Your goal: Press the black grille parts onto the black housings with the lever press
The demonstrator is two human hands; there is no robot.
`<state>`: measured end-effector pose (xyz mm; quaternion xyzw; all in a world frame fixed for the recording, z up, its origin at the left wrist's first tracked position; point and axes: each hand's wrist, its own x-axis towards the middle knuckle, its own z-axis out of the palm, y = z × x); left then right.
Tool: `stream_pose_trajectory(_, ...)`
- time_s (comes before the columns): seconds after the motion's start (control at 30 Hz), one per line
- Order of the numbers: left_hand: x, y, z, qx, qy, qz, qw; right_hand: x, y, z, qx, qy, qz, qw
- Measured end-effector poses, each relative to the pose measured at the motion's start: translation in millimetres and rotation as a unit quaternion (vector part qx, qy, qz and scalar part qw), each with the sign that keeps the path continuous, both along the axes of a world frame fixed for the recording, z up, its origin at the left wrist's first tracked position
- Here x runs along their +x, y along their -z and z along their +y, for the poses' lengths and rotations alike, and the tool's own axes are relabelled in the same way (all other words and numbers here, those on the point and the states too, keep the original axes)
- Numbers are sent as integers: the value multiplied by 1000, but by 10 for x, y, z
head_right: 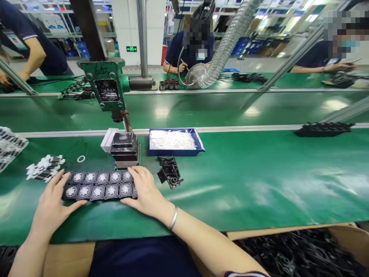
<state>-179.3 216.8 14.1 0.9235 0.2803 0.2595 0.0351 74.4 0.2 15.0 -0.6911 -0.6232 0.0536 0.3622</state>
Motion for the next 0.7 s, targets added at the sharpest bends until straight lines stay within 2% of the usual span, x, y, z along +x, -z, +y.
stream_pose_trajectory(0.1, -47, -58, -1, 24, -22, -17, 999, 101, -115, -100, 27, 27, -27, 999)
stream_pose_trajectory(0.17, -11, -120, -122, 46, -14, -44, 998, 259, -145, -250, 49, 108, -67, 991)
stream_pose_trajectory(0.27, 206, -196, -463, 72, 21, -53, 996, 516, -58, -468, 20, 239, -169, 956)
stream_pose_trajectory(0.33, 452, -217, -739, 65, 64, -22, 996, 614, 40, -544, -14, 270, -224, 936)
stream_pose_trajectory(0.4, 723, -220, -993, 27, 135, -1, 991, 633, 114, -570, -14, 266, -243, 933)
stream_pose_trajectory(0.5, 1047, -212, -1248, -15, 198, 10, 980, 597, 145, -598, 52, 212, -229, 949)
stream_pose_trajectory(0.6, 1192, -208, -1334, -18, 194, 27, 981, 592, 151, -703, 118, 124, -222, 960)
stream_pose_trajectory(0.7, 1213, -217, -1349, -19, 181, 44, 982, 596, 213, -849, 104, 54, -252, 961)
